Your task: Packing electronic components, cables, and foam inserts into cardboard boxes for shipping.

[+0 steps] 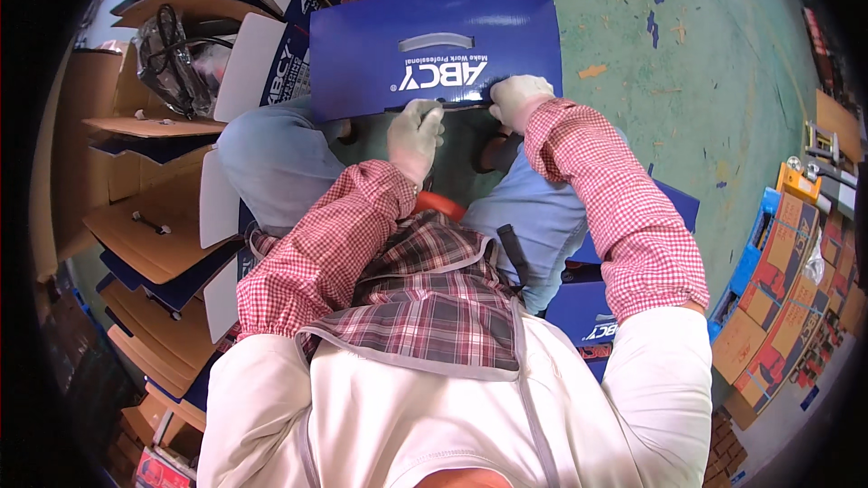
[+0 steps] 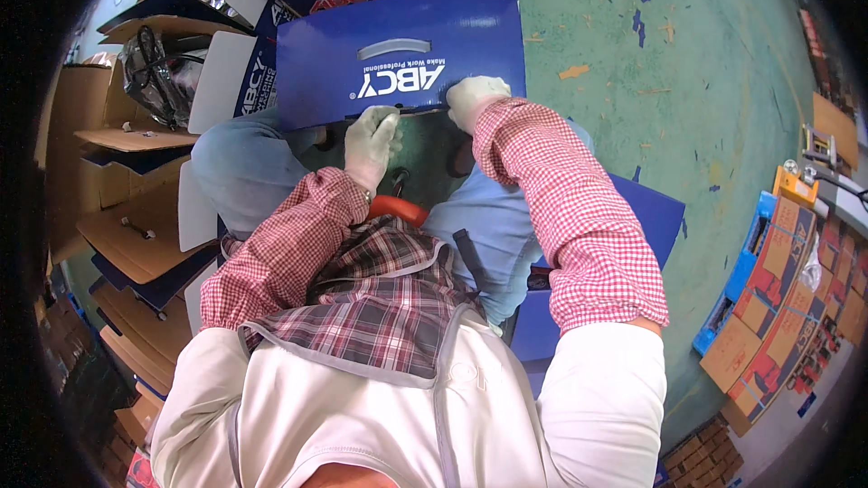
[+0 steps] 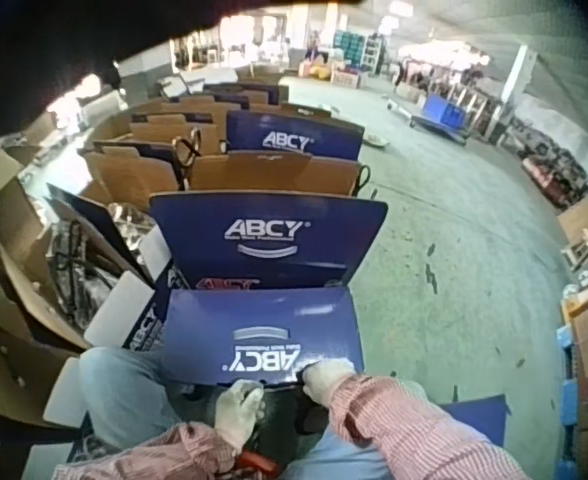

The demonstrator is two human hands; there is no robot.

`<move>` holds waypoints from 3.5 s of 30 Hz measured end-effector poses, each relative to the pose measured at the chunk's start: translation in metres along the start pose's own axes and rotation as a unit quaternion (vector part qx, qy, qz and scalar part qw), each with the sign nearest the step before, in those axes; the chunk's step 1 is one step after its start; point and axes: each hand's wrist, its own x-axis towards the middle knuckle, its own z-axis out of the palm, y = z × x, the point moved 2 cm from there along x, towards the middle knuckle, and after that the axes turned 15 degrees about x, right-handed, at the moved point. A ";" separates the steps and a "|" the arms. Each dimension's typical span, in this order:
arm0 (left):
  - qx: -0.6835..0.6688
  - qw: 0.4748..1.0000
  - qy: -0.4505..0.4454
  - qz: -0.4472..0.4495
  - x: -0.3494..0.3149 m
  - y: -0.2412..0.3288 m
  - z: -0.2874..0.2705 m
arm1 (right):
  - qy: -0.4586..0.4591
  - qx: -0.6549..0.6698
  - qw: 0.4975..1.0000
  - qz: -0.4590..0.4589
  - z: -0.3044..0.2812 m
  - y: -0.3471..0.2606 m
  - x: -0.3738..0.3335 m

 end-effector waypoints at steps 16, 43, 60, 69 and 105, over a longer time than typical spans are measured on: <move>0.182 0.966 0.066 0.170 -0.015 -0.015 -0.001 | 0.209 0.233 0.920 -0.237 0.061 -0.019 -0.010; -0.166 0.976 -0.058 -0.130 -0.018 -0.007 0.007 | 0.218 0.277 0.923 -0.157 0.050 -0.020 0.008; -0.186 0.957 -0.059 -0.215 -0.009 0.004 0.011 | 0.182 0.279 0.933 -0.140 0.054 -0.025 -0.004; -0.204 0.946 -0.052 -0.248 -0.007 0.013 0.016 | 0.160 0.312 0.929 -0.116 0.047 -0.027 -0.001; -0.242 0.935 -0.035 -0.257 -0.010 0.009 0.029 | 0.196 0.314 0.928 -0.037 0.052 -0.036 -0.004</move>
